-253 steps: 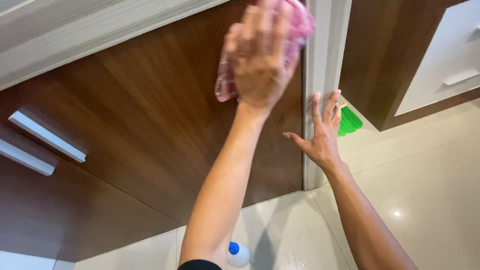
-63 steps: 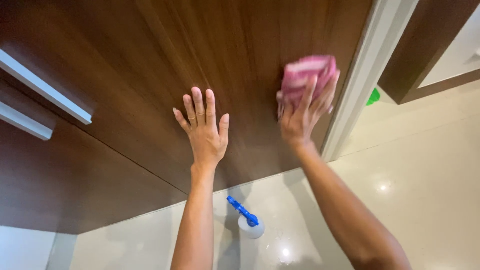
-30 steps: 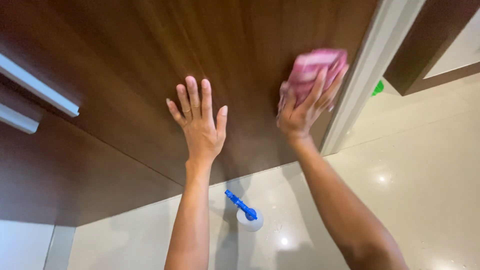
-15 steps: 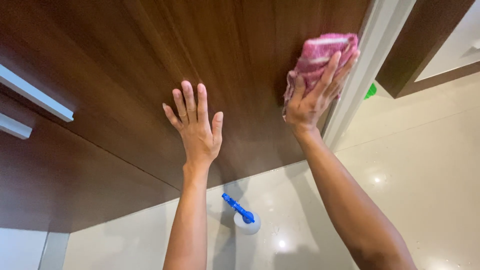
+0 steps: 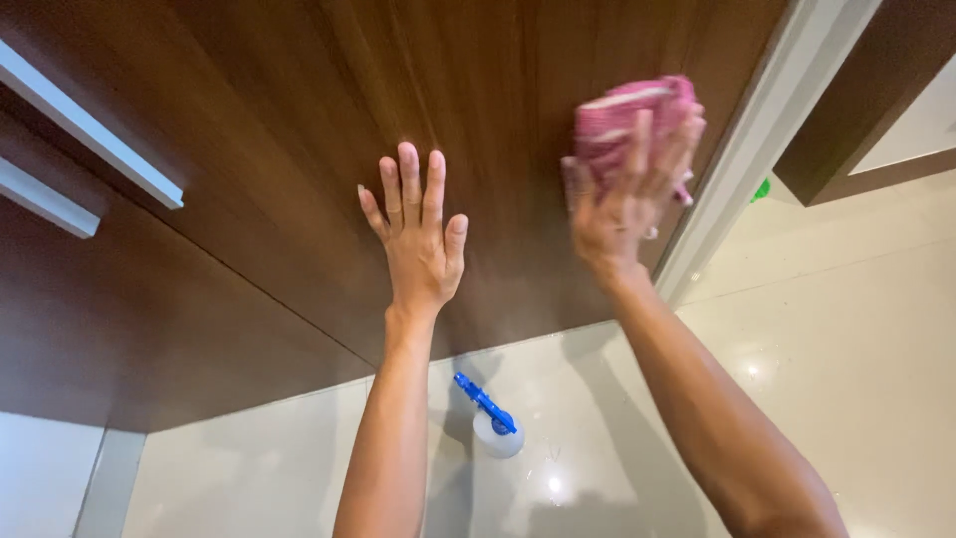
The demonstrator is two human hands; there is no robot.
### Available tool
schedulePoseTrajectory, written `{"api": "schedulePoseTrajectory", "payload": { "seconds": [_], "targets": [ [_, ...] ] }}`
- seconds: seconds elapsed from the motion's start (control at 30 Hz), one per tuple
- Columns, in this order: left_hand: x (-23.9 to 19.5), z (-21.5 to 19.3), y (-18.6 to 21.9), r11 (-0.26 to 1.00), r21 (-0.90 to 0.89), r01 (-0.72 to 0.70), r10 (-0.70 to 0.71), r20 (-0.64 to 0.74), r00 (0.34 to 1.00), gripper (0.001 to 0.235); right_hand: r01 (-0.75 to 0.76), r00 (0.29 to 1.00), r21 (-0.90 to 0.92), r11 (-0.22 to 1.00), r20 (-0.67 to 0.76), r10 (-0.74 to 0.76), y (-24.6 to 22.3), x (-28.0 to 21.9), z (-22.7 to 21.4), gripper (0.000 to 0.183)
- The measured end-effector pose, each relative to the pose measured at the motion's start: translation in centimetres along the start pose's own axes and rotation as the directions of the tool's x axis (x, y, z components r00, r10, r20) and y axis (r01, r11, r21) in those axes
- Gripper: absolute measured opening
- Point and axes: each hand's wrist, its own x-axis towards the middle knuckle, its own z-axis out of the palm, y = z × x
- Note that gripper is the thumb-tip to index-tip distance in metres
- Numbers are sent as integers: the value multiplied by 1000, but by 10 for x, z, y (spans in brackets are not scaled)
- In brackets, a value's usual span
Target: The person is spraying a cleaning solution and wiping down the exterior of kitchen cabinets with a pink cloth.
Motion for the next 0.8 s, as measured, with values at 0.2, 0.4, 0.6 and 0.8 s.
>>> {"api": "schedulePoseTrajectory", "payload": {
  "seconds": [0.2, 0.4, 0.6, 0.8],
  "targets": [
    [-1, -10, -2, 1000, -10, -19, 19, 11, 1000, 61, 299, 932, 32, 954, 207, -299, 7, -96, 31, 93],
    [-9, -9, -8, 999, -12, -51, 51, 38, 998, 66, 492, 823, -75, 867, 364, -436, 40, -81, 26, 90],
    [-19, 9, -7, 999, 35, -28, 27, 27, 999, 74, 22, 997, -20, 1000, -72, -23, 6, -18, 8, 83],
    [-20, 14, -15, 993, 99, -64, 62, 28, 998, 79, -630, 293, 774, -60, 309, 905, -23, -75, 19, 93]
  ]
}}
